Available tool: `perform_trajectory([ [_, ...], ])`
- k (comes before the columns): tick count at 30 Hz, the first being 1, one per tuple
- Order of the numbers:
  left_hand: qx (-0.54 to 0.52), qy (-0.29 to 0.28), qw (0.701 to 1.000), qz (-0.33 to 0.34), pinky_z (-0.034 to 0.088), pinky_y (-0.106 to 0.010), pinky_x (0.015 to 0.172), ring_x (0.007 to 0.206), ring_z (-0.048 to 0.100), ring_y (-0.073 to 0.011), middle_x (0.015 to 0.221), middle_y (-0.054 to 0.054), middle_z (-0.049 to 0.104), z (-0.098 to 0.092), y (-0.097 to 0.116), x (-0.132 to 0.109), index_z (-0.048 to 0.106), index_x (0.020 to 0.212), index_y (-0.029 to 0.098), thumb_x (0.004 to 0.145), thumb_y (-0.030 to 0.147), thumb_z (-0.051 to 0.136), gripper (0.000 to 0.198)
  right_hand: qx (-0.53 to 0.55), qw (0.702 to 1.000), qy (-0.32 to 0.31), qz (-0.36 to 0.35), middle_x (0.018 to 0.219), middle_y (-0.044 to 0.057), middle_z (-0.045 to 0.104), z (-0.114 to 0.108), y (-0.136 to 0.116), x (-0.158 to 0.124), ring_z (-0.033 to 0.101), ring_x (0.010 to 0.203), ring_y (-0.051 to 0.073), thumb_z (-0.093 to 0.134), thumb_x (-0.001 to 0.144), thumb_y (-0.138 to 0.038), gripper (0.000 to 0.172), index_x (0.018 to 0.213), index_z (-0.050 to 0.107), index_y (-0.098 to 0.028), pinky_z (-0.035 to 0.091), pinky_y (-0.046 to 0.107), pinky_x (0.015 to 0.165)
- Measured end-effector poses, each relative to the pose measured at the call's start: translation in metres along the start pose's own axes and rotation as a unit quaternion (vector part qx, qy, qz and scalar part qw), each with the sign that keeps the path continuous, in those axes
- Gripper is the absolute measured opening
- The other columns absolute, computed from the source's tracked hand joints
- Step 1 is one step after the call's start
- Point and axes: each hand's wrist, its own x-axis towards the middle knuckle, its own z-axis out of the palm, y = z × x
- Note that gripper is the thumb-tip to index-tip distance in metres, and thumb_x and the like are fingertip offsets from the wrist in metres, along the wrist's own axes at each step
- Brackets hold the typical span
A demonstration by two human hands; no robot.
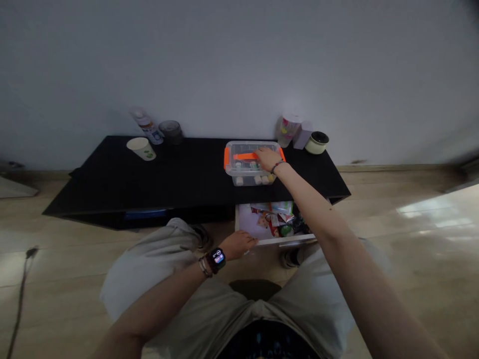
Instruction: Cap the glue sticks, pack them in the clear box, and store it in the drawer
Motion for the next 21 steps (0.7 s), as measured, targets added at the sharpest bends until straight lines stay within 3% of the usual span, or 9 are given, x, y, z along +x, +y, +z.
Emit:
perform_trajectory([
  [8, 0.0, -0.032, 0.999, 0.014, 0.047, -0.037, 0.087, 0.096, 0.065, -0.0253, 0.103, -0.012, 0.073, 0.007, 0.016, -0.006, 0.056, 0.128, 0.013, 0.079, 0.012, 0.061, 0.049, -0.05, 0.998, -0.032, -0.022, 0.127, 0.02, 0.06, -0.021, -0.011, -0.018, 0.055, 0.119, 0.029, 0.059, 0.092, -0.017, 0.037, 0.127, 0.055, -0.008, 0.047, 0.038, 0.094],
  [15, -0.003, -0.016, 1.0, 0.015, 0.048, -0.036, 0.085, 0.093, 0.065, -0.0246, 0.101, -0.01, 0.073, 0.01, 0.022, -0.008, 0.059, 0.125, 0.016, 0.082, 0.015, 0.059, 0.043, -0.029, 0.997, -0.03, -0.068, 0.123, 0.014, 0.063, -0.033, -0.01, -0.078, 0.061, 0.107, 0.027, 0.069, 0.084, -0.028, 0.044, 0.122, 0.055, -0.012, 0.045, 0.033, 0.083],
  [21, -0.012, -0.013, 1.0, 0.024, 0.048, -0.038, 0.086, 0.095, 0.064, -0.0259, 0.103, -0.012, 0.072, 0.015, 0.02, -0.011, 0.057, 0.129, 0.017, 0.084, 0.014, 0.057, 0.045, 0.016, 0.993, -0.054, -0.105, 0.116, 0.007, 0.066, -0.042, 0.001, -0.137, 0.062, 0.102, 0.025, 0.068, 0.079, -0.03, 0.036, 0.113, 0.061, -0.019, 0.043, 0.03, 0.079],
])
